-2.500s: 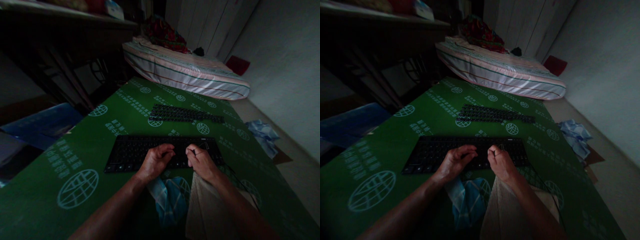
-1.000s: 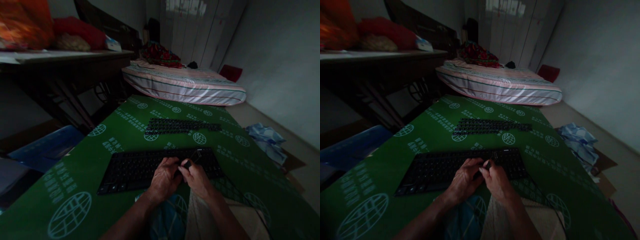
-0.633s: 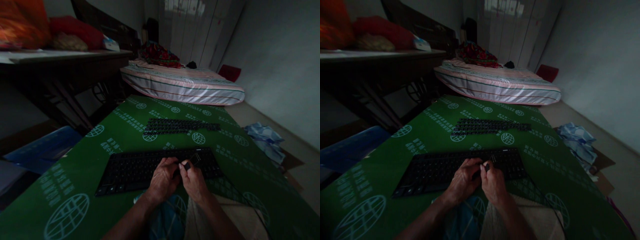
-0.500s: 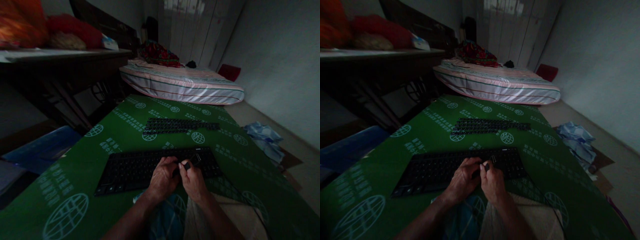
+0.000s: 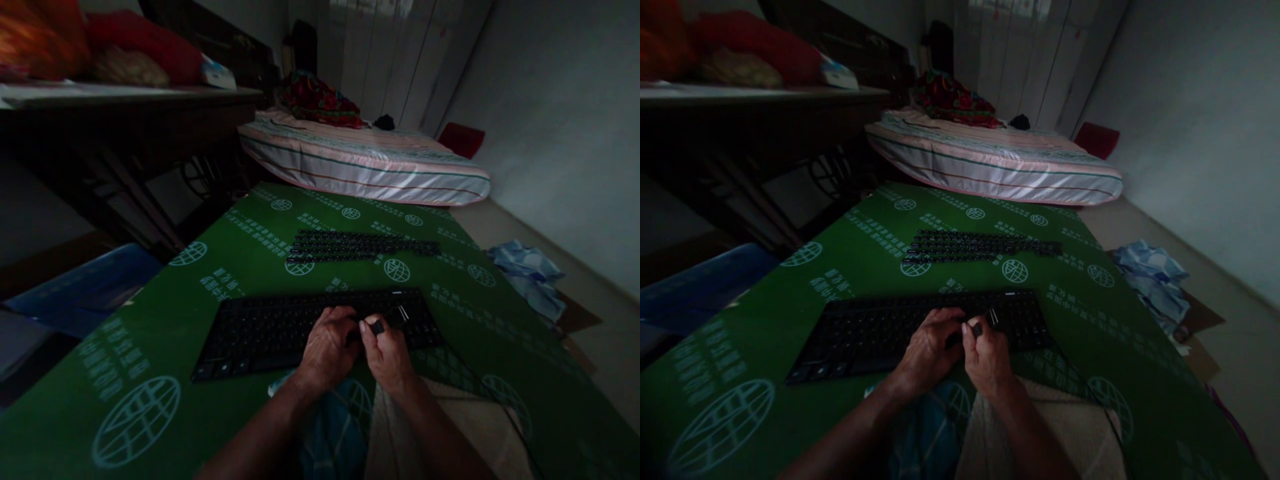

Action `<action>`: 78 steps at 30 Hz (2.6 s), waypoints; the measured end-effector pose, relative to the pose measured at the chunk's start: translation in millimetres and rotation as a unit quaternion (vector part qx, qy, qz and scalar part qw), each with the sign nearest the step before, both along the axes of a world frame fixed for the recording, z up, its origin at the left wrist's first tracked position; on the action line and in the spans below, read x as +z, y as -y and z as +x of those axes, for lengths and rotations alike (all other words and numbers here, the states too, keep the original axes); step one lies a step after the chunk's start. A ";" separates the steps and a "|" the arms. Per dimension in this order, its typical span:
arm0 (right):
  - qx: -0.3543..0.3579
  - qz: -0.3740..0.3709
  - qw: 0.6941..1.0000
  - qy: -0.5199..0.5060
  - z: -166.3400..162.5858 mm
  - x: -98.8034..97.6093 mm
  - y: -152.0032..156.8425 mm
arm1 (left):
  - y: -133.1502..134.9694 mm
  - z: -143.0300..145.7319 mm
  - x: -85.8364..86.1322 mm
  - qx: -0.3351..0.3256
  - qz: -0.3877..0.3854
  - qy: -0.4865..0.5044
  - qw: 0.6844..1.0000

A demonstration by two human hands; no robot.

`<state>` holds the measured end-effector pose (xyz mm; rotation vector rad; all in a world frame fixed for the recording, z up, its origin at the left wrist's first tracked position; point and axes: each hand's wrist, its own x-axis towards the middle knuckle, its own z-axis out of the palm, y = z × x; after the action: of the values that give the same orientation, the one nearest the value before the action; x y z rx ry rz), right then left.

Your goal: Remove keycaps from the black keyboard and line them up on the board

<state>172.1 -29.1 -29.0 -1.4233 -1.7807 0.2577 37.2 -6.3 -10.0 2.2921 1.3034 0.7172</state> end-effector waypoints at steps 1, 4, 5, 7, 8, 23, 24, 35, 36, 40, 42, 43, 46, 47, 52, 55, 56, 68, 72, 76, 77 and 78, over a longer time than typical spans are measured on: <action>-0.001 -0.002 1.000 -0.003 0.4 0.6 0.2 | 0.0 0.1 0.2 0.000 -0.002 0.001 1.000; -0.013 -0.015 0.999 -0.026 1.4 3.9 0.7 | 0.6 0.5 0.9 0.003 -0.011 0.003 1.000; -0.018 -0.020 0.999 -0.032 1.7 5.1 0.8 | 0.9 0.4 1.1 0.001 -0.012 0.002 1.000; -0.022 -0.029 0.999 -0.039 2.4 7.3 0.5 | 1.6 -0.2 1.1 -0.007 -0.006 -0.004 1.000; -0.021 -0.034 0.998 -0.044 2.9 8.0 0.3 | 1.9 -0.7 1.0 -0.012 0.000 -0.006 1.000; 0.026 -0.056 0.995 -0.083 11.9 8.8 2.4 | 4.6 -3.3 -1.9 -0.003 0.008 0.077 0.997; 0.021 -0.061 0.994 -0.091 13.1 8.8 2.3 | 4.5 -3.5 -1.3 0.000 0.007 0.085 0.996; 0.009 -0.073 0.992 -0.099 16.2 11.7 1.2 | 1.9 -6.0 -3.2 0.006 -0.006 0.126 0.992; 0.006 -0.071 0.993 -0.097 16.6 11.9 1.2 | 1.8 -6.0 -3.3 0.008 -0.008 0.131 0.991; -0.004 -0.073 0.989 -0.132 18.8 12.5 0.8 | 1.7 -6.3 -3.7 0.026 -0.016 0.155 0.987; 0.001 -0.082 0.988 -0.130 20.0 11.8 0.5 | 1.9 -6.5 -3.8 0.020 -0.012 0.152 0.988; 0.000 -0.084 0.989 -0.120 20.7 11.2 0.4 | 2.1 -6.7 -3.9 0.016 -0.008 0.148 0.989; -0.023 -0.078 0.991 -0.102 24.3 8.8 -0.9 | 2.1 -7.1 -4.8 0.015 -0.004 0.148 0.989; -0.038 -0.071 0.990 -0.115 25.9 8.0 -1.7 | 1.8 -7.2 -5.4 0.021 -0.007 0.154 0.988; -0.109 -0.038 0.958 -0.264 31.4 6.8 -7.8 | -1.2 -8.2 -7.7 0.054 -0.044 0.201 0.977; -0.104 -0.027 0.943 -0.315 29.8 9.7 -9.0 | -3.0 -9.3 -7.0 0.062 -0.058 0.234 0.969; -0.098 -0.028 0.941 -0.323 28.9 11.0 -8.6 | -3.3 -9.6 -6.3 0.066 -0.064 0.246 0.965; -0.010 -0.067 0.989 -0.132 27.1 11.0 -1.8 | 1.4 -10.0 -5.5 0.060 -0.119 0.277 0.952; -0.006 -0.073 0.993 -0.095 26.7 9.3 -2.5 | 1.7 -10.3 -7.0 0.034 -0.052 0.206 0.977; 0.000 -0.081 0.993 -0.082 26.7 7.7 -3.4 | 2.1 -9.5 -6.4 0.036 -0.030 0.159 0.986; 0.001 -0.081 0.993 -0.084 26.7 7.8 -3.5 | 2.2 -9.3 -6.4 0.032 -0.026 0.148 0.988; 0.002 -0.080 0.993 -0.088 26.8 8.0 -3.4 | 2.2 -9.2 -6.6 0.028 -0.022 0.138 0.990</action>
<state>198.9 -25.7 -21.0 -1.4620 -1.6487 0.5220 28.0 -8.5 -16.6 2.0411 1.2435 0.9759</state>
